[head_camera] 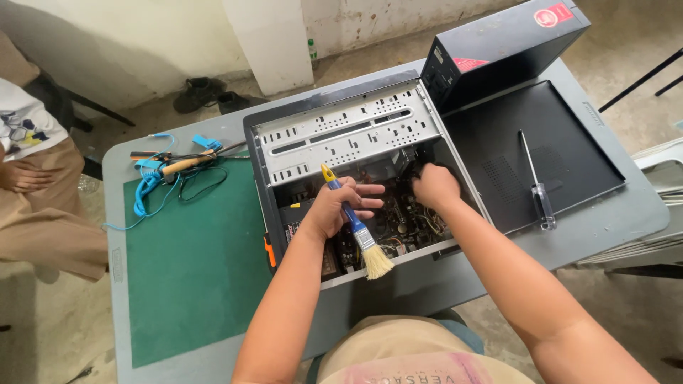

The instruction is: Cleaning internal components and reassembling a computer case using a brush and screwdriver

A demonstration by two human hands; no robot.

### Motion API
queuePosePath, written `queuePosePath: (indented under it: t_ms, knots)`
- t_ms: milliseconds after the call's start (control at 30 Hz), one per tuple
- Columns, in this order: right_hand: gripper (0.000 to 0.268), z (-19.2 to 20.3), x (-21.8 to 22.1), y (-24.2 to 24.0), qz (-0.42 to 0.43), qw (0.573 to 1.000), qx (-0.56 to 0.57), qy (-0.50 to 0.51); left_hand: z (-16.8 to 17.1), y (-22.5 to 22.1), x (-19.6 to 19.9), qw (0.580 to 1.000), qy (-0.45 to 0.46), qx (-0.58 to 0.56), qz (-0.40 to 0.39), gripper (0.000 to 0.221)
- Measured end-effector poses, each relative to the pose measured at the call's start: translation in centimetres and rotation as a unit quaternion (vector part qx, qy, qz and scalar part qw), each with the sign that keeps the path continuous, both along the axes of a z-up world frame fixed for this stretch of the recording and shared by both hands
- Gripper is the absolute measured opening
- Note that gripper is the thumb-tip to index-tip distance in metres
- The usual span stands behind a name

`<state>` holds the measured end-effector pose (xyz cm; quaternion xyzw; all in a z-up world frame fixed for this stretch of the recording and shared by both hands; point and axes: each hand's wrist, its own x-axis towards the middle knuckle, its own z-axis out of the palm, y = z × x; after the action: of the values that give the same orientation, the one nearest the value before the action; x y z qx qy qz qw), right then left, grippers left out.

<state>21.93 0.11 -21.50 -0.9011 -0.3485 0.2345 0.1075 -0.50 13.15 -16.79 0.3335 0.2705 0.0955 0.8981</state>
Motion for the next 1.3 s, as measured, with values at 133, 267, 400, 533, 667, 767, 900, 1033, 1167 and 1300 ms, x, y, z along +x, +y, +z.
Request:
queuePosePath:
  t_ms: [133,267,400,533,667,767,900,1033,1167,1300]
  knots:
    - [0.037,-0.8,0.1,0.5,0.029,0.998,0.003,-0.061,-0.1,0.1,0.0,1.000,0.007,0.003,0.001,0.031]
    - [0.036,0.5,-0.5,0.6,0.037,0.997,-0.019,-0.065,-0.2,0.1,-0.1,1.000,0.001,-0.003,0.003,0.031]
    - [0.039,0.2,-0.3,0.6,0.033,0.997,-0.008,-0.064,0.0,0.2,-0.1,1.000,0.003,0.001,0.002,0.030]
    - [0.038,0.5,-0.4,0.6,0.048,0.996,-0.006,-0.077,0.1,0.2,0.0,1.000,0.004,-0.001,0.002,0.030]
    - [0.035,-1.1,0.0,0.4,0.056,0.992,0.026,-0.108,0.3,-0.1,-0.2,1.000,0.007,0.003,0.001,0.029]
    - [0.034,-1.9,-0.2,0.4,0.052,0.991,0.045,-0.114,0.8,-0.7,-0.3,0.999,0.018,0.017,-0.022,0.027]
    - [0.032,-1.8,-0.6,0.4,0.025,0.992,0.080,-0.094,1.0,-1.6,-0.4,0.997,0.023,0.044,-0.061,0.025]
    - [0.033,-2.2,-0.3,0.3,0.006,0.994,0.080,-0.071,-1.1,-1.5,0.0,0.992,0.038,0.084,-0.084,0.023]
    - [0.056,-1.1,-1.9,-1.6,0.038,0.999,0.004,0.009,-8.5,-0.8,1.2,0.978,0.070,0.189,-0.051,0.012]
    - [0.069,7.0,-8.0,-4.7,0.091,0.995,-0.032,-0.021,-7.1,-1.4,1.9,0.982,0.082,0.169,-0.022,0.011]
